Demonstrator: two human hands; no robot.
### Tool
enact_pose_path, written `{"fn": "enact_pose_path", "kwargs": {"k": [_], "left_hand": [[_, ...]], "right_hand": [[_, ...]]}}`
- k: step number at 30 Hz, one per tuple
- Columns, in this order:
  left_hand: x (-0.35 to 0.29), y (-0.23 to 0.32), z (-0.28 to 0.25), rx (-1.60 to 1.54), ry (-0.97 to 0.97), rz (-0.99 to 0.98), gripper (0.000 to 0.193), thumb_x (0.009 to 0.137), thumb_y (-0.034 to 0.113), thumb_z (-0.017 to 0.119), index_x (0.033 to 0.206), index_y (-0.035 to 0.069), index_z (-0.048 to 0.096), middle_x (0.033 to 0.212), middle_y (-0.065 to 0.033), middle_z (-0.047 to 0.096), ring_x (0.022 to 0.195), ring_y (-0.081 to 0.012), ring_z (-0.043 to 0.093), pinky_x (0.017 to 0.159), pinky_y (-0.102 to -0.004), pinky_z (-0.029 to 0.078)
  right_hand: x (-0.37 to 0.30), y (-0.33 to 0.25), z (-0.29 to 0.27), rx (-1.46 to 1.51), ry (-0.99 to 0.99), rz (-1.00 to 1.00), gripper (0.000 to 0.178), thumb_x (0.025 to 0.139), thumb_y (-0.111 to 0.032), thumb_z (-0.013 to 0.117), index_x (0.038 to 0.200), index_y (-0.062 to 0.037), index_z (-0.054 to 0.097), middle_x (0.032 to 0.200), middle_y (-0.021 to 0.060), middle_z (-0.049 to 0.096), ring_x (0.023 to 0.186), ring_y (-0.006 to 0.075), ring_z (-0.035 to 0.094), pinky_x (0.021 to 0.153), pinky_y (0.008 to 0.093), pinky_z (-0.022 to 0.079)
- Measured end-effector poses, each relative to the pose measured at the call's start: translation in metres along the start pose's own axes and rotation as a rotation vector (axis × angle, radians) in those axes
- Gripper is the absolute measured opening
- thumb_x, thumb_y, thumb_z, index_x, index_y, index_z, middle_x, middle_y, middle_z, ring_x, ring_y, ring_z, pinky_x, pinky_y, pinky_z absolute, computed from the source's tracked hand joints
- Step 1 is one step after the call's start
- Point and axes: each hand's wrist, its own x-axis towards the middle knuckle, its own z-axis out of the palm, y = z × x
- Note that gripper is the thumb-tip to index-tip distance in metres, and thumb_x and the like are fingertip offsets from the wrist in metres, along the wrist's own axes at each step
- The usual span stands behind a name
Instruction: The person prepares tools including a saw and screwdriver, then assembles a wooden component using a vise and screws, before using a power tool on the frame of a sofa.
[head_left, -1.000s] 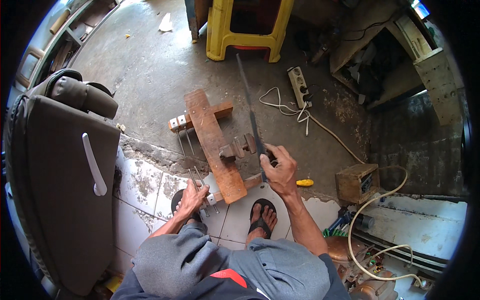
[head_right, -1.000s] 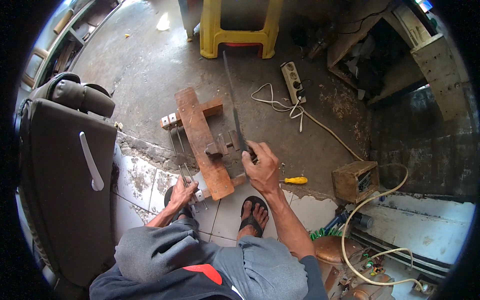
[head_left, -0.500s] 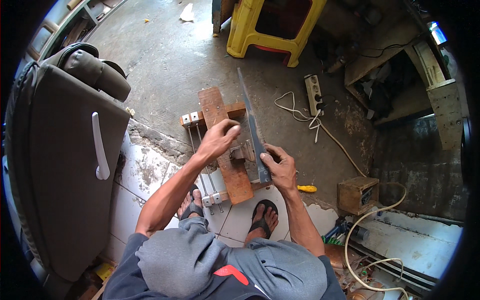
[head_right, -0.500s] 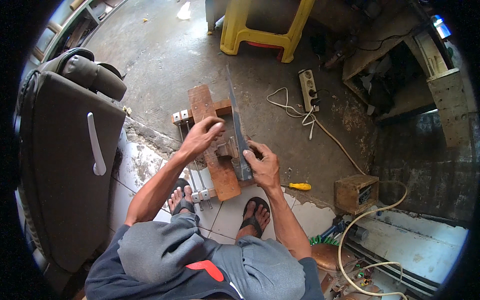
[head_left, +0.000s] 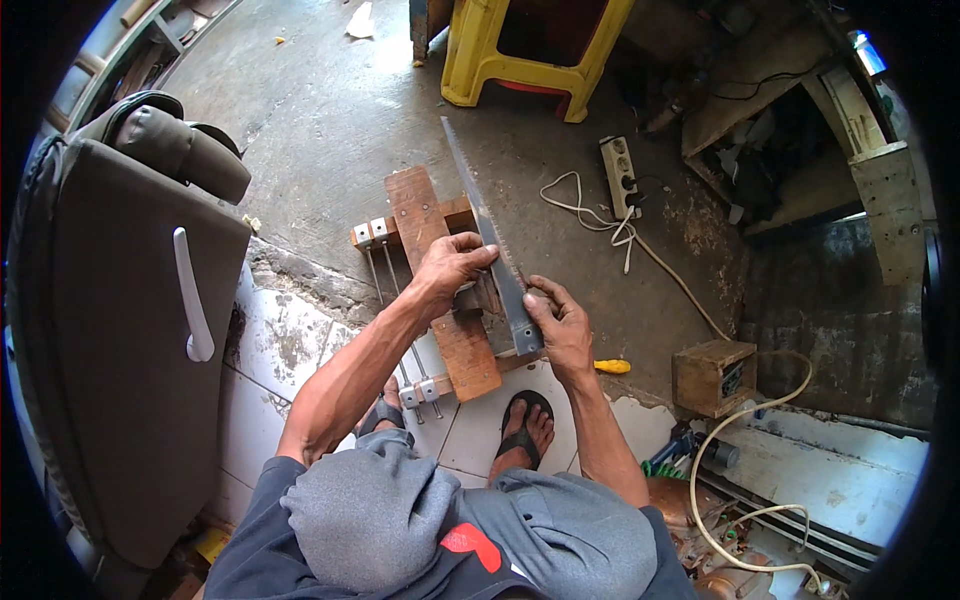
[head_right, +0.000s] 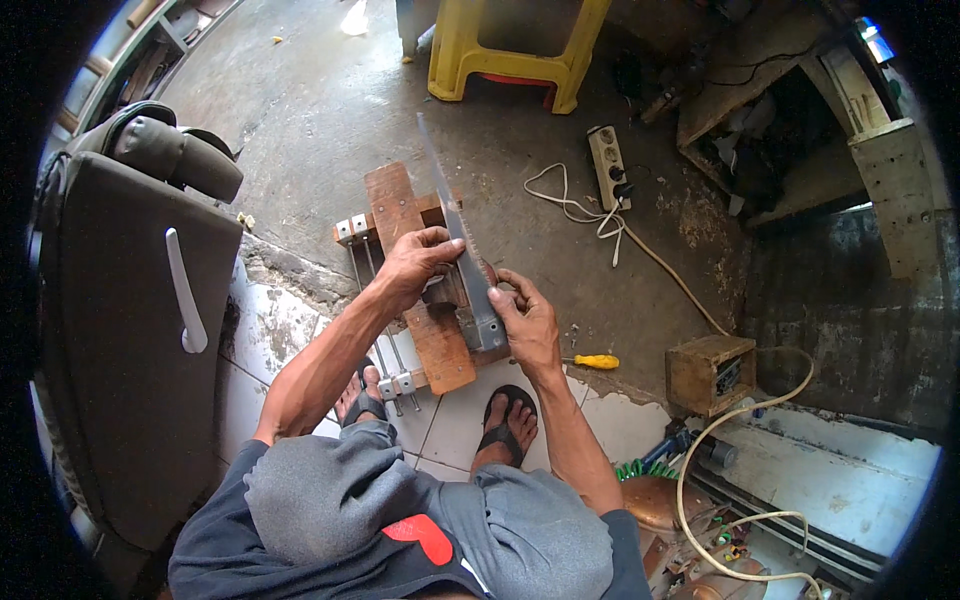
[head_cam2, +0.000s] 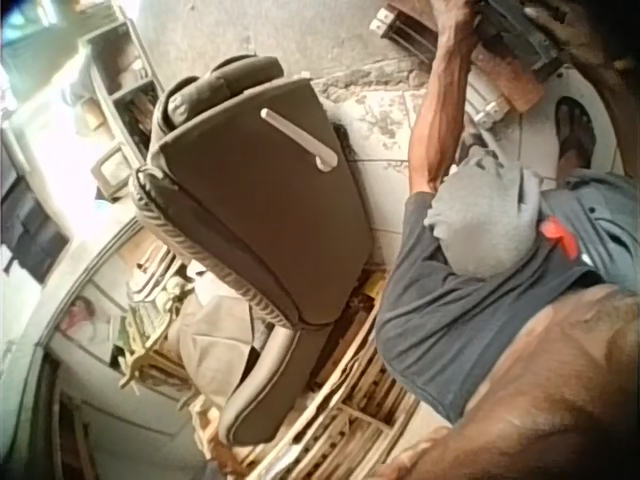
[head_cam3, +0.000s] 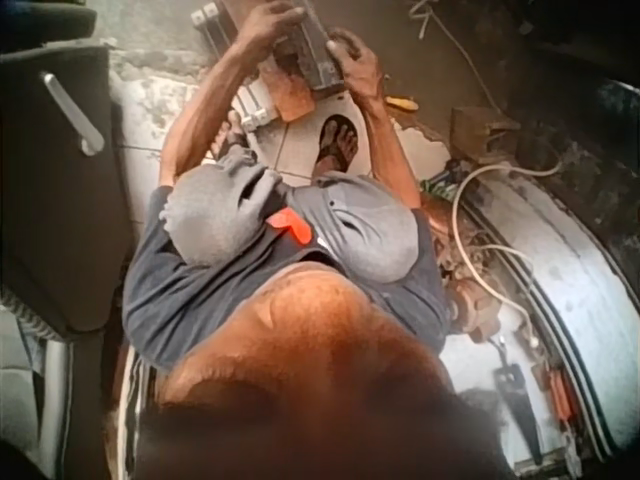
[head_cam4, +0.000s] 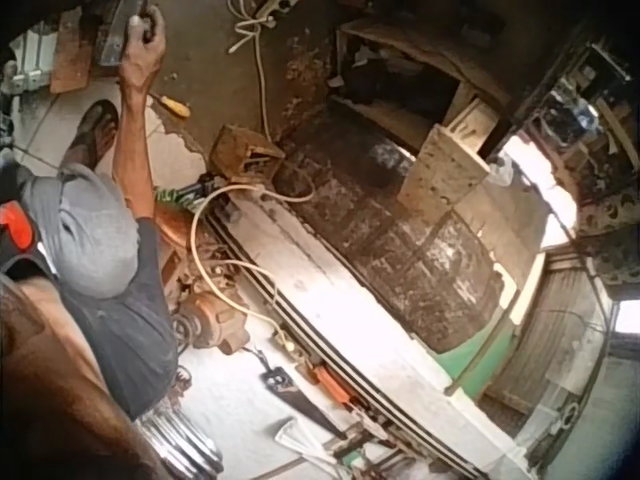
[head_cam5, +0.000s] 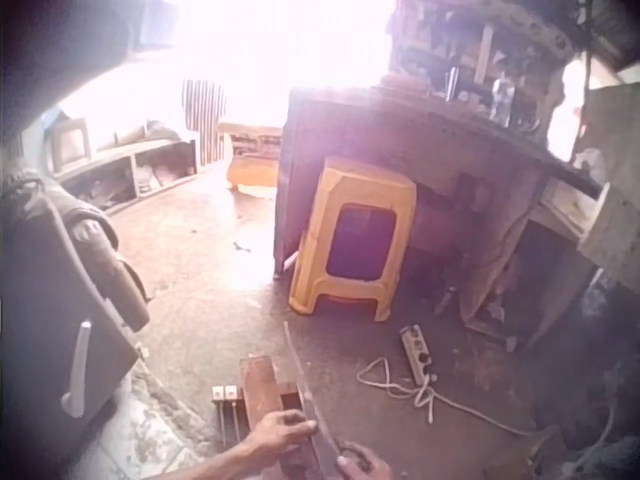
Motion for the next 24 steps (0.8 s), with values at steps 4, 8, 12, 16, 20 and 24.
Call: {"fn": "enact_pose_path", "kwargs": {"k": [4, 8, 12, 16, 20, 24], "left_hand": [[-0.003, 0.007, -0.003, -0.115, -0.011, -0.008, 0.019, 0.093, 0.02, 0.069, 0.1, 0.003, 0.067, 0.086, -0.0042, 0.066, 0.076, -0.0113, 0.058, 0.071, -0.0268, 0.047], [-0.005, 0.015, -0.003, -0.094, 0.007, -0.02, 0.018, 0.094, 0.018, 0.067, 0.099, 0.001, 0.065, 0.087, -0.0043, 0.066, 0.077, -0.0119, 0.059, 0.073, -0.0271, 0.048], [-0.004, 0.013, -0.003, -0.089, -0.011, -0.002, 0.018, 0.094, 0.018, 0.067, 0.099, 0.001, 0.065, 0.087, -0.0036, 0.065, 0.076, -0.0113, 0.059, 0.072, -0.0263, 0.048], [-0.006, 0.009, 0.001, -0.068, 0.001, -0.007, 0.018, 0.094, 0.018, 0.067, 0.1, 0.001, 0.066, 0.087, -0.0032, 0.065, 0.075, -0.0105, 0.058, 0.072, -0.0257, 0.047], [-0.007, 0.007, 0.0, -0.053, -0.005, -0.013, 0.017, 0.094, 0.018, 0.068, 0.1, 0.002, 0.066, 0.088, -0.0031, 0.065, 0.077, -0.01, 0.057, 0.073, -0.026, 0.046], [-0.017, 0.013, 0.008, -0.012, 0.028, -0.031, 0.016, 0.094, 0.019, 0.068, 0.099, 0.004, 0.066, 0.085, -0.0012, 0.062, 0.075, -0.0091, 0.053, 0.073, -0.0267, 0.043]], "right_hand": [[0.0, 0.022, -0.008, -0.029, 0.017, -0.025, 0.044, 0.101, -0.034, 0.058, 0.129, -0.0006, 0.06, 0.091, 0.0031, 0.064, 0.084, 0.0114, 0.06, 0.08, 0.0261, 0.049], [0.004, 0.035, -0.016, 0.078, 0.017, 0.067, 0.048, 0.103, -0.041, 0.05, 0.127, -0.0003, 0.06, 0.089, 0.0048, 0.064, 0.08, 0.0126, 0.06, 0.071, 0.0255, 0.051], [0.021, 0.059, -0.022, 0.04, 0.089, 0.139, 0.047, 0.104, -0.04, 0.048, 0.128, -0.0009, 0.058, 0.098, 0.0084, 0.065, 0.08, 0.0152, 0.062, 0.065, 0.028, 0.054], [0.034, 0.078, -0.021, -0.012, 0.074, 0.177, 0.044, 0.102, -0.033, 0.05, 0.137, -0.0053, 0.055, 0.113, 0.0091, 0.066, 0.088, 0.0156, 0.061, 0.08, 0.0308, 0.051], [0.048, 0.074, -0.014, -0.157, -0.043, 0.032, 0.048, 0.098, -0.016, 0.051, 0.145, -0.0105, 0.047, 0.129, 0.0119, 0.06, 0.102, 0.022, 0.065, 0.082, 0.0315, 0.054], [0.058, 0.065, -0.014, -0.291, -0.141, 0.091, 0.047, 0.096, -0.014, 0.056, 0.143, -0.0136, 0.052, 0.119, 0.0078, 0.067, 0.104, 0.0153, 0.062, 0.091, 0.0299, 0.048]]}}
